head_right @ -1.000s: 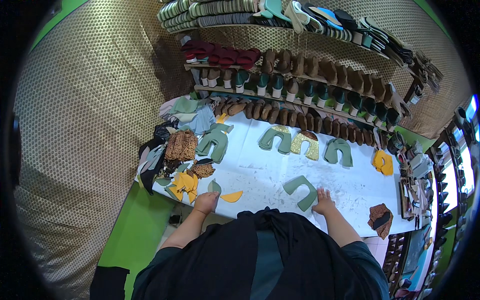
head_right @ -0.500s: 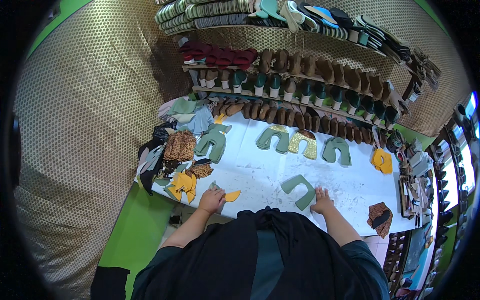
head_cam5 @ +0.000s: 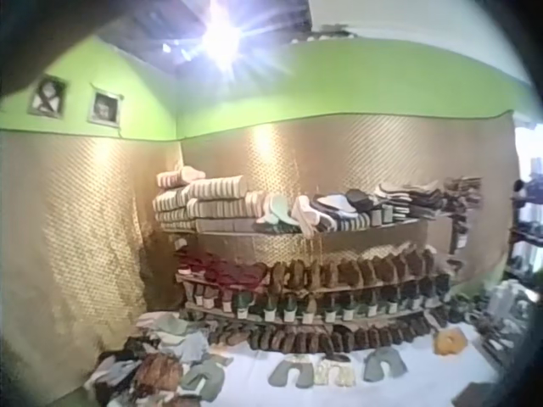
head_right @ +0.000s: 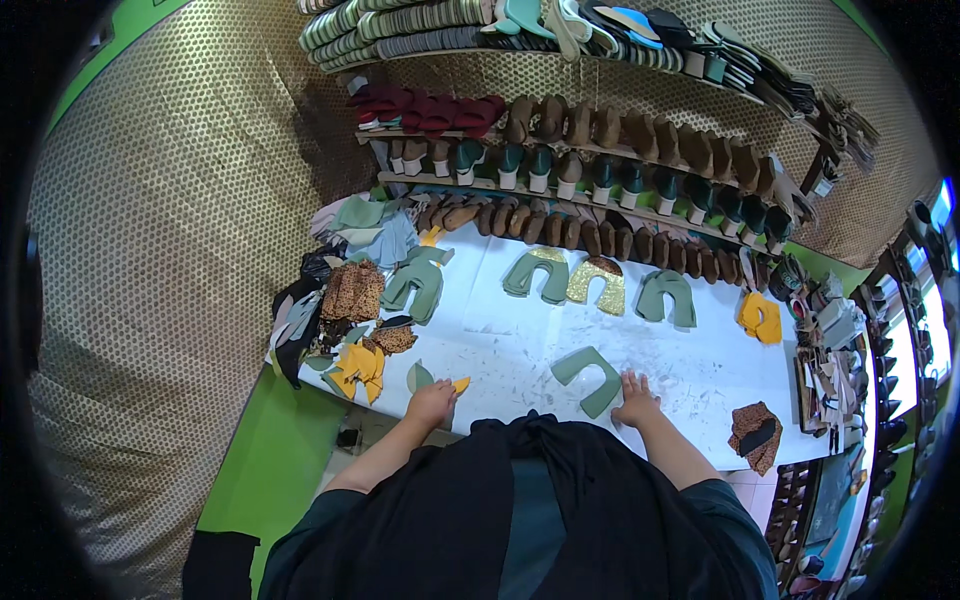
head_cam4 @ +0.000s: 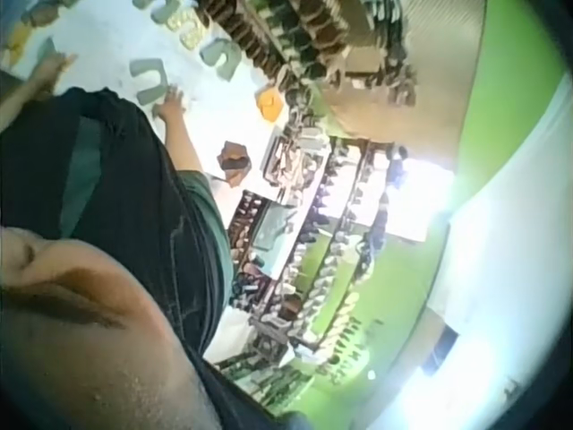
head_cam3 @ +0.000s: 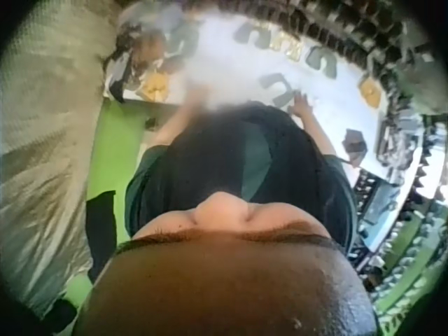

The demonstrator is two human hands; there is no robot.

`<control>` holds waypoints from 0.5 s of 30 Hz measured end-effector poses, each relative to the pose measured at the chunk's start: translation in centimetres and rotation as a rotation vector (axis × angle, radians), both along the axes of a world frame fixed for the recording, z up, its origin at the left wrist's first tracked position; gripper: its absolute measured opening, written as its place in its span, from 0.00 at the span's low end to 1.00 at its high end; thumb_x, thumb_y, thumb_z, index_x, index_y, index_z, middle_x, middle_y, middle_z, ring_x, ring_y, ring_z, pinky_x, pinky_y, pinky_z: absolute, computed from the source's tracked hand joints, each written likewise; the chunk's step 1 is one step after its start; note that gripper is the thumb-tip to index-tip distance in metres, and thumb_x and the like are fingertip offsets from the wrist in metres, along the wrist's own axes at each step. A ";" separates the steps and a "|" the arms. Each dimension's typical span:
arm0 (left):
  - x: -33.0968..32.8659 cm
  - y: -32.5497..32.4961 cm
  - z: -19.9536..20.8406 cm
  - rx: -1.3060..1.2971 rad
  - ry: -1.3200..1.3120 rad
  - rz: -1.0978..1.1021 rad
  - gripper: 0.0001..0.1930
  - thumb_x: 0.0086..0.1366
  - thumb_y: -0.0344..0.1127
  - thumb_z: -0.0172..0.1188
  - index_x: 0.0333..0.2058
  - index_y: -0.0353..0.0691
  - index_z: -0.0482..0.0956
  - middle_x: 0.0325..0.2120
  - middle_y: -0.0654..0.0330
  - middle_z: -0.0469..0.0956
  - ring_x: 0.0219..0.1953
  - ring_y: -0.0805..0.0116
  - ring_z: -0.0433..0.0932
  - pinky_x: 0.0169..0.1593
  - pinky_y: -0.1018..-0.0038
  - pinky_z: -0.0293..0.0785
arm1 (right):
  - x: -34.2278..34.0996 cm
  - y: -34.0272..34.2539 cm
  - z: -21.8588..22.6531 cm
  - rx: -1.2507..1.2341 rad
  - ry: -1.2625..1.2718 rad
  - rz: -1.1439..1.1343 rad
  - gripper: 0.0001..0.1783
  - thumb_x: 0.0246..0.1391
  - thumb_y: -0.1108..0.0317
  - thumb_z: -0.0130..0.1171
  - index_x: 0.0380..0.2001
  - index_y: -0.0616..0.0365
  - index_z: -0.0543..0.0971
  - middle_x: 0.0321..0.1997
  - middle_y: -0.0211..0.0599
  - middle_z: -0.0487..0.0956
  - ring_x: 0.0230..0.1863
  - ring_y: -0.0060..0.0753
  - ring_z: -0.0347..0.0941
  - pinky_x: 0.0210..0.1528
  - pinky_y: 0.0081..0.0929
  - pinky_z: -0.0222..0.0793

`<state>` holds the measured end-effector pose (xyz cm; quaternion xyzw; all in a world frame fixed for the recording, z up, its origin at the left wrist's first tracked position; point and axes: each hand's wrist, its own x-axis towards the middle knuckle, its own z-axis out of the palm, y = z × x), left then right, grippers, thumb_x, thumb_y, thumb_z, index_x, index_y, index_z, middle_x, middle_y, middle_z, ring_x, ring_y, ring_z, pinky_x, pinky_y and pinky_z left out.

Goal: The person aligns and presses together cut leather pieces by hand to form the upper part of a shoe.

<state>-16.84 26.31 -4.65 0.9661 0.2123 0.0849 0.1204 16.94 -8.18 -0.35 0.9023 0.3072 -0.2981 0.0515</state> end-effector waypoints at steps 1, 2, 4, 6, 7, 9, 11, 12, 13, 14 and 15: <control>0.6 -0.3 0.6 0.000 0.000 -0.009 0.12 0.64 0.40 0.57 0.39 0.39 0.80 0.49 0.50 0.80 0.50 0.50 0.79 0.52 0.57 0.76 | 0.1 -0.3 -0.1 0.003 0.006 -0.004 0.61 0.46 0.46 0.63 0.76 0.41 0.39 0.81 0.26 0.36 0.81 0.43 0.30 0.70 0.69 0.47; 1.1 -0.7 1.7 -0.048 0.063 0.042 0.11 0.65 0.40 0.55 0.38 0.39 0.79 0.44 0.51 0.81 0.46 0.50 0.80 0.48 0.56 0.77 | 0.2 -0.6 -0.2 0.004 0.007 -0.012 0.61 0.46 0.46 0.63 0.76 0.41 0.39 0.81 0.26 0.36 0.81 0.43 0.30 0.70 0.69 0.47; 1.7 -1.4 3.2 -0.091 0.126 0.098 0.11 0.65 0.39 0.53 0.36 0.39 0.79 0.40 0.51 0.82 0.41 0.49 0.81 0.44 0.55 0.78 | 0.3 -0.9 -0.2 -0.002 0.011 0.004 0.60 0.47 0.46 0.63 0.76 0.41 0.39 0.81 0.26 0.35 0.80 0.43 0.31 0.70 0.70 0.47; 1.8 -1.9 4.0 -0.093 0.073 0.132 0.11 0.65 0.40 0.52 0.34 0.40 0.78 0.35 0.51 0.82 0.37 0.48 0.81 0.41 0.53 0.77 | 0.4 -1.0 0.1 0.004 0.015 0.015 0.59 0.48 0.45 0.63 0.76 0.40 0.39 0.81 0.25 0.36 0.81 0.42 0.30 0.70 0.70 0.47; 2.0 -2.2 4.3 -0.090 0.071 0.137 0.11 0.65 0.40 0.52 0.34 0.40 0.78 0.35 0.51 0.82 0.37 0.48 0.81 0.41 0.53 0.77 | 0.5 -1.0 0.3 0.006 0.016 0.023 0.58 0.49 0.45 0.62 0.76 0.40 0.40 0.81 0.24 0.36 0.81 0.42 0.30 0.70 0.69 0.47; 2.4 -2.7 4.9 -0.107 -0.054 0.217 0.10 0.65 0.40 0.53 0.34 0.41 0.79 0.35 0.51 0.82 0.38 0.48 0.81 0.42 0.53 0.77 | 0.4 -0.9 0.5 -0.001 0.020 0.038 0.58 0.49 0.45 0.62 0.76 0.40 0.40 0.81 0.25 0.36 0.81 0.42 0.30 0.70 0.69 0.47; 3.1 -2.8 5.4 -0.113 -0.125 0.288 0.10 0.65 0.40 0.53 0.33 0.42 0.80 0.35 0.51 0.82 0.39 0.48 0.81 0.42 0.54 0.77 | 0.6 -1.1 0.5 -0.008 0.020 0.050 0.58 0.49 0.45 0.62 0.76 0.40 0.39 0.81 0.25 0.36 0.81 0.42 0.30 0.70 0.70 0.47; 3.4 -2.7 5.7 -0.122 -0.192 0.355 0.10 0.65 0.39 0.53 0.33 0.42 0.80 0.35 0.51 0.82 0.39 0.48 0.81 0.42 0.54 0.77 | 0.8 -1.2 0.3 -0.002 0.030 0.059 0.58 0.49 0.45 0.62 0.76 0.39 0.39 0.81 0.25 0.36 0.81 0.42 0.30 0.70 0.70 0.48; 3.6 -2.4 5.9 -0.121 -0.196 0.356 0.10 0.65 0.39 0.53 0.33 0.42 0.80 0.35 0.51 0.82 0.39 0.48 0.81 0.42 0.54 0.77 | 1.0 -1.2 0.0 0.003 0.040 0.068 0.59 0.49 0.45 0.62 0.76 0.39 0.39 0.81 0.25 0.36 0.81 0.42 0.30 0.70 0.70 0.48; 3.5 -1.7 6.1 -0.088 -0.213 0.399 0.10 0.65 0.39 0.53 0.33 0.42 0.80 0.34 0.51 0.82 0.38 0.47 0.80 0.42 0.54 0.77 | 1.2 -1.3 -0.2 0.004 0.036 0.069 0.59 0.49 0.45 0.62 0.76 0.39 0.39 0.81 0.25 0.36 0.81 0.42 0.30 0.70 0.70 0.48; 3.2 -1.1 6.3 -0.055 -0.230 0.442 0.10 0.65 0.38 0.53 0.33 0.42 0.81 0.33 0.51 0.81 0.38 0.47 0.80 0.42 0.54 0.77 | 1.4 -1.5 -0.5 0.001 0.046 0.079 0.59 0.49 0.45 0.62 0.76 0.39 0.39 0.81 0.25 0.35 0.81 0.42 0.30 0.70 0.70 0.48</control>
